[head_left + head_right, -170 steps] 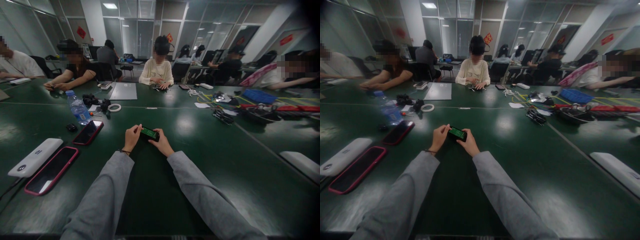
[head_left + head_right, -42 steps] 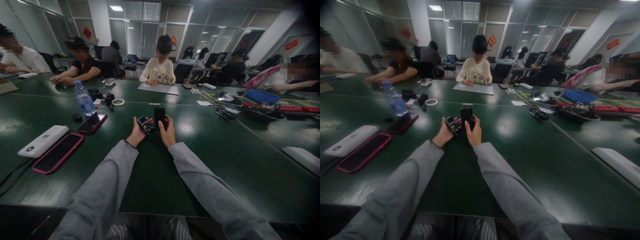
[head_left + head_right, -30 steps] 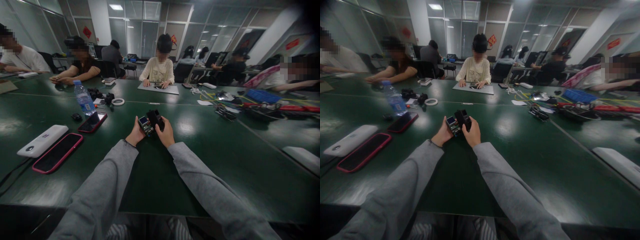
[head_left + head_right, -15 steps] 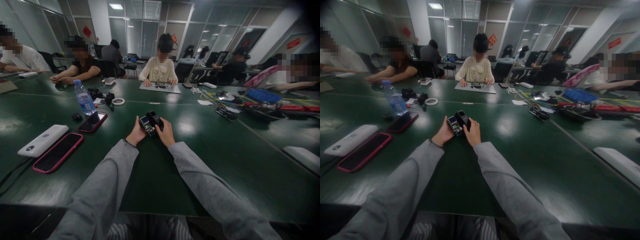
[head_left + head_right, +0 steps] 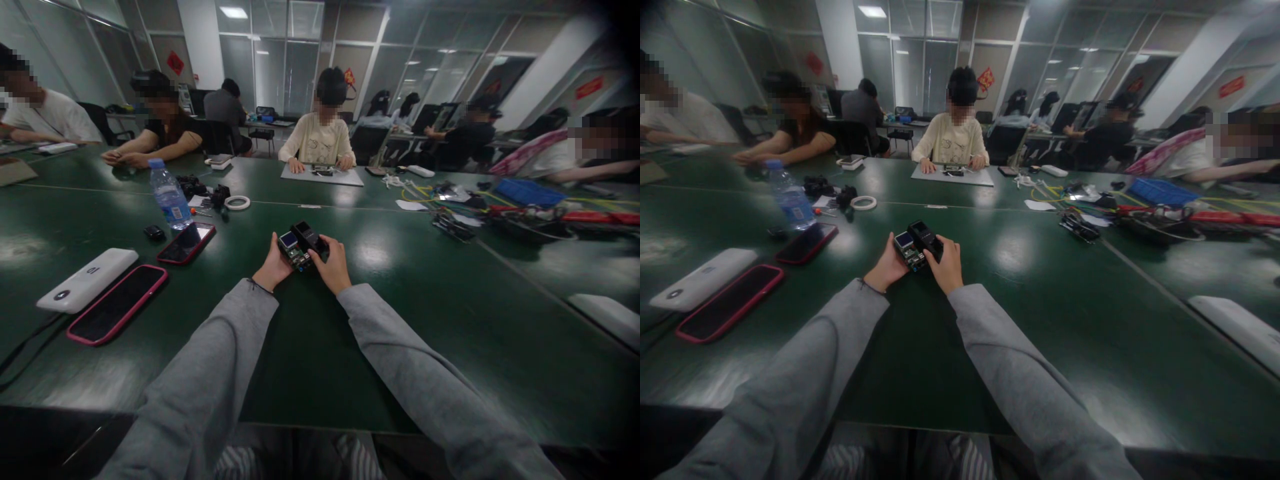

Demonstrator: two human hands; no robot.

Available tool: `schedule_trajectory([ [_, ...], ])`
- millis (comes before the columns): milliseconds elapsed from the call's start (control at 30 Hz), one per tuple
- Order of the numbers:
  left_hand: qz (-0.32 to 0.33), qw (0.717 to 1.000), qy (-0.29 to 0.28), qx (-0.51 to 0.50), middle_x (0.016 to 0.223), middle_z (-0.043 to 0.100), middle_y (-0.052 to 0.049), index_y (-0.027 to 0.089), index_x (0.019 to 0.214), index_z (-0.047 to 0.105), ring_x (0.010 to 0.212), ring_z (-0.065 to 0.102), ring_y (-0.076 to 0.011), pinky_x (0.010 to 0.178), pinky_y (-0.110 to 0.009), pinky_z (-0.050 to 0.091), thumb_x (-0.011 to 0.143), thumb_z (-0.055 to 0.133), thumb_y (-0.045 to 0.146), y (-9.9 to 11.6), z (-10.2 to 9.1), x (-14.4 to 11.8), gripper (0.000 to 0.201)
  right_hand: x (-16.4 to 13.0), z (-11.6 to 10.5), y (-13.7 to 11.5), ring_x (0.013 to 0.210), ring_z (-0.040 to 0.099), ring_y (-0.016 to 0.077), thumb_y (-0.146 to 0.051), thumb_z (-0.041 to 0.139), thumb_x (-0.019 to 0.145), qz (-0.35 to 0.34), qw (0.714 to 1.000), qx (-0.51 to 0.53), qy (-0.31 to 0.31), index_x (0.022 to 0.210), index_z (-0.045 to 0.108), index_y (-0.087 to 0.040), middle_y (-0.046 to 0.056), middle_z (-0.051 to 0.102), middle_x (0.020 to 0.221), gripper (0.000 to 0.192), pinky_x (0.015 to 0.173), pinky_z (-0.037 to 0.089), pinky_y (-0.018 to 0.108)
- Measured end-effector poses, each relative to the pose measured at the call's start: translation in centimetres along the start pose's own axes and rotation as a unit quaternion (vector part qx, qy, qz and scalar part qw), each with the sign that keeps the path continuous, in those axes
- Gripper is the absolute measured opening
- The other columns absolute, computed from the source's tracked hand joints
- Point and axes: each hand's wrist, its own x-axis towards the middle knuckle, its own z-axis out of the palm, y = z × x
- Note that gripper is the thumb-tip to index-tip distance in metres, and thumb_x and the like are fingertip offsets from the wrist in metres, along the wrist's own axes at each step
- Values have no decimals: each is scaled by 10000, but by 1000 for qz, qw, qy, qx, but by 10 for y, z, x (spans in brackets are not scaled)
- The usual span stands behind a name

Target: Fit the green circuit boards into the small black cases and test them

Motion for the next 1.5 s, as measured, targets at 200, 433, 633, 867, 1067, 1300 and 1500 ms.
schedule_trajectory([
  [200,-1,1000,13,5,747,660,-79,156,871,617,758,632,-228,802,-400,478,820,339,642,0,-2,2,562,0,-2,-5,1005,456,229,-289,563,795,-33,999,-4,-3,1214,456,-161,103,529,1121,451,880,420,411],
  [433,-4,1000,3,-7,825,668,-107,150,945,617,863,630,-254,806,-407,481,802,313,681,0,-4,4,629,1,-3,-3,997,452,229,-242,566,760,-46,999,-15,-24,1219,459,-166,99,523,1107,478,874,411,407],
  [633,3,1000,9,-17,850,667,-117,151,961,614,889,622,-264,809,-414,477,801,306,683,1,-6,3,636,2,-6,-5,1035,452,241,-212,544,739,-41,998,-10,-56,1276,420,-188,97,511,1145,551,915,378,433],
  [867,19,998,46,-48,829,660,-95,162,1004,598,879,620,-261,830,-414,460,838,331,610,2,-4,2,547,1,-4,-3,1078,449,241,-192,552,715,-39,996,4,-80,1307,386,-194,100,482,1155,616,944,386,433],
  [1067,24,997,33,-68,778,666,-80,145,1002,600,752,625,-226,763,-367,475,873,330,516,3,2,-5,477,-2,-4,-8,1070,483,224,-178,570,699,-23,994,13,-107,1347,332,-197,104,415,1185,691,914,444,388],
  [1300,31,996,30,-78,761,655,-68,158,929,597,758,624,-228,742,-368,484,850,392,393,3,-1,-1,322,-2,-4,-9,1034,515,247,-196,593,699,-8,993,-3,-121,1352,328,-229,92,412,1134,706,873,470,423],
  [1500,34,997,20,-73,761,640,-72,159,913,596,767,619,-239,742,-385,487,815,421,351,3,-4,2,279,-3,-2,-4,1028,520,248,-199,604,690,-16,993,-8,-120,1363,314,-232,91,397,1134,733,858,482,403],
])
